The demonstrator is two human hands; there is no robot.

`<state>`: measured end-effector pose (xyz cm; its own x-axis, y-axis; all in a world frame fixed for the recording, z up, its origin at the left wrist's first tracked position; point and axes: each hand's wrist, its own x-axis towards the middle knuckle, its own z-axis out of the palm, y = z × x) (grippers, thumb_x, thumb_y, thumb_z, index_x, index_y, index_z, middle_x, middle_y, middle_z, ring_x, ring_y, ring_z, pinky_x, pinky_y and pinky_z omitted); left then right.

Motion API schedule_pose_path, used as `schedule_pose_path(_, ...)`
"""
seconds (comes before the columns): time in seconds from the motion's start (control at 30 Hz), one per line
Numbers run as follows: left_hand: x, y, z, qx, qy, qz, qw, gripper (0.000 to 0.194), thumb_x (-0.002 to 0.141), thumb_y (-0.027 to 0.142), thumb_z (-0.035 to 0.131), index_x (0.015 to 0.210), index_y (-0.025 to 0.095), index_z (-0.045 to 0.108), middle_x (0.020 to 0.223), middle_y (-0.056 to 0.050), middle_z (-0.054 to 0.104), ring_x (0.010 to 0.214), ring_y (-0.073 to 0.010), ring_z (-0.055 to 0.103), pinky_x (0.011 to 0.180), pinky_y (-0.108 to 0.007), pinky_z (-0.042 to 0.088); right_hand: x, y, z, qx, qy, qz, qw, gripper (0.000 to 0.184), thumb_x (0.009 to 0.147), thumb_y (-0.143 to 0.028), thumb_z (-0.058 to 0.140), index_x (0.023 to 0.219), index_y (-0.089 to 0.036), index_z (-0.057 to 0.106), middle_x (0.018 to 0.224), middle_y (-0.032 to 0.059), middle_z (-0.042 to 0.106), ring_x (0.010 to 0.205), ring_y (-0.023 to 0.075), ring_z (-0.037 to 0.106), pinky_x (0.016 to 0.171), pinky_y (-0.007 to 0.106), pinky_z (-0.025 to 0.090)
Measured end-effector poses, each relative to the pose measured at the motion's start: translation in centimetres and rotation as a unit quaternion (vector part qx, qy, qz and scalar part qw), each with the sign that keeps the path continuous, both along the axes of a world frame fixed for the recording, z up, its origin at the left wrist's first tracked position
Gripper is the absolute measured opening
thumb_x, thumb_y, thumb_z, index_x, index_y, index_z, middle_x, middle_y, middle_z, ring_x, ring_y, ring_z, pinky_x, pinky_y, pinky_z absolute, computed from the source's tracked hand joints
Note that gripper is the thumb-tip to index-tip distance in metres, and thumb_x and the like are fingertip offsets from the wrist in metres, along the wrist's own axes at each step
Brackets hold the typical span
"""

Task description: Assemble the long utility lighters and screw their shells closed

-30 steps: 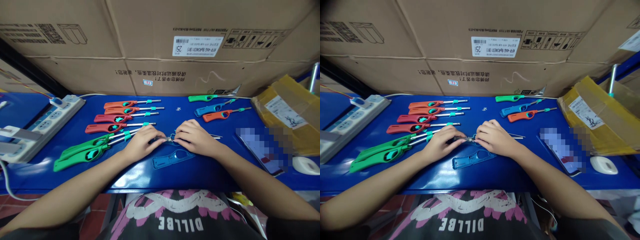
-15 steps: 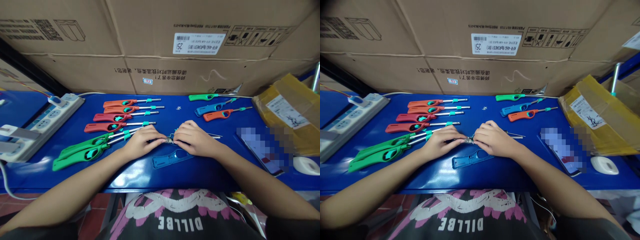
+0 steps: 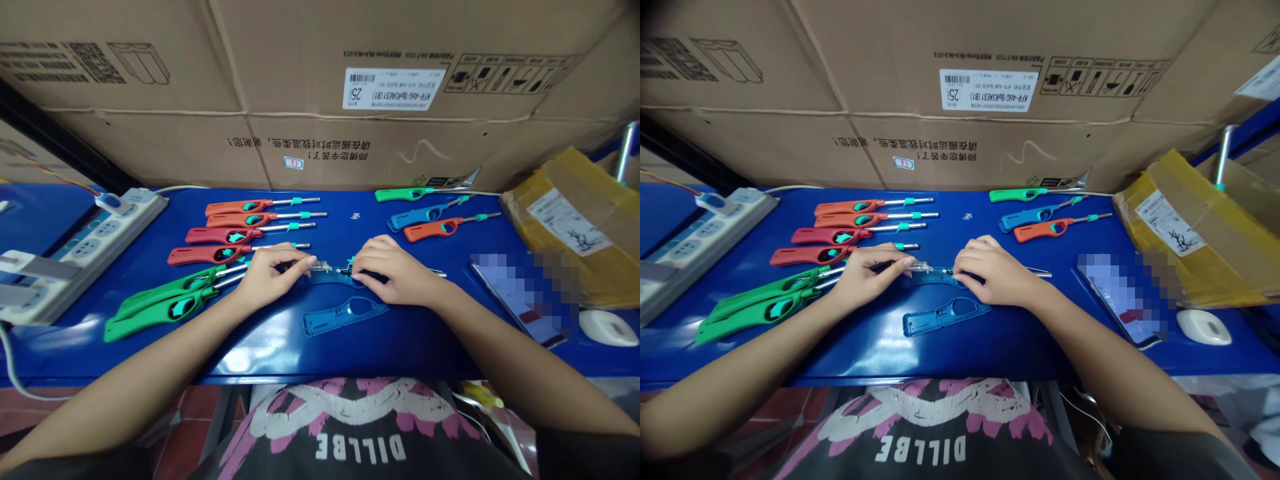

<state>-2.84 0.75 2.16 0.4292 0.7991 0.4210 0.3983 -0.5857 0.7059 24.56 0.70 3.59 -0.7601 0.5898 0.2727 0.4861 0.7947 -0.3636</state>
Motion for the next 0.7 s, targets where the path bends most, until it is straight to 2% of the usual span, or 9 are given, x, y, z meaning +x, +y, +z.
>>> schedule_pose_path(0.07, 0.1, 0.0, -0.2, 0.004, 0.011, -0.004, 1.0, 0.019, 0.096, 0.031, 0.065, 0.091, 0.018, 0.078, 0.078, -0.004, 0.076, 0.068, -0.0149, 0.065, 0.064, -0.028, 0.052, -0.1, 0.0, -0.1, -0.001, -0.015, -0.001, 1.0, 0.015, 0.101, -0.026, 0.054, 0.094, -0.021, 0.066, 0.097, 0.0037, 0.072, 0.097, 0.0202, 0.06, 0.096, 0.04, 0.037)
schedule_pose_path(0.23, 0.4, 0.0, -0.9, 0.03, 0.057, -0.062, 0.996, 0.017, 0.094, 0.029, 0.065, 0.106, 0.021, 0.075, 0.099, -0.005, 0.077, 0.092, -0.0192, 0.067, 0.087, -0.036, 0.054, -0.2, 0.1, -0.1, 0.032, -0.046, -0.017, 0.998, 0.015, 0.099, -0.031, 0.057, 0.106, -0.021, 0.066, 0.108, 0.0071, 0.068, 0.102, 0.0225, 0.059, 0.094, 0.04, 0.038)
schedule_pose_path(0.33, 0.3, 0.0, -1.2, 0.038, 0.098, -0.091, 0.99, 0.022, 0.097, 0.027, 0.06, 0.116, 0.021, 0.071, 0.106, -0.007, 0.074, 0.098, -0.0205, 0.065, 0.091, -0.038, 0.053, 0.2, 0.3, -0.2, 0.059, -0.052, -0.078, 0.994, 0.017, 0.099, -0.028, 0.054, 0.109, -0.021, 0.066, 0.109, 0.0093, 0.066, 0.102, 0.0248, 0.057, 0.089, 0.041, 0.039)
schedule_pose_path(0.43, 0.1, 0.0, -1.2, 0.045, 0.12, -0.099, 0.987, 0.025, 0.098, 0.029, 0.059, 0.12, 0.022, 0.069, 0.11, -0.008, 0.071, 0.101, -0.0218, 0.063, 0.093, -0.04, 0.052, 0.7, 0.6, -0.5, 0.082, -0.072, -0.137, 0.984, 0.02, 0.098, -0.031, 0.056, 0.112, -0.02, 0.065, 0.112, 0.0119, 0.065, 0.107, 0.0295, 0.055, 0.09, 0.045, 0.038)
schedule_pose_path(0.53, 0.1, 0.0, -1.1, 0.051, 0.142, -0.095, 0.984, 0.032, 0.096, 0.032, 0.062, 0.126, 0.021, 0.066, 0.115, -0.009, 0.068, 0.106, -0.0235, 0.06, 0.097, -0.042, 0.05, 0.8, 0.7, -0.8, 0.073, -0.087, -0.14, 0.984, 0.02, 0.096, -0.037, 0.062, 0.107, -0.02, 0.066, 0.115, 0.0118, 0.064, 0.111, 0.0308, 0.054, 0.094, 0.047, 0.038)
schedule_pose_path(0.7, 0.1, -0.1, -1.0, 0.043, 0.172, -0.1, 0.979, 0.032, 0.096, 0.033, 0.062, 0.126, 0.021, 0.066, 0.116, -0.009, 0.068, 0.108, -0.0245, 0.059, 0.1, -0.044, 0.048, 0.5, 0.6, -0.7, 0.064, -0.091, -0.124, 0.986, 0.009, 0.096, -0.029, 0.063, 0.095, -0.021, 0.062, 0.113, 0.0099, 0.065, 0.108, 0.0285, 0.056, 0.095, 0.046, 0.037)
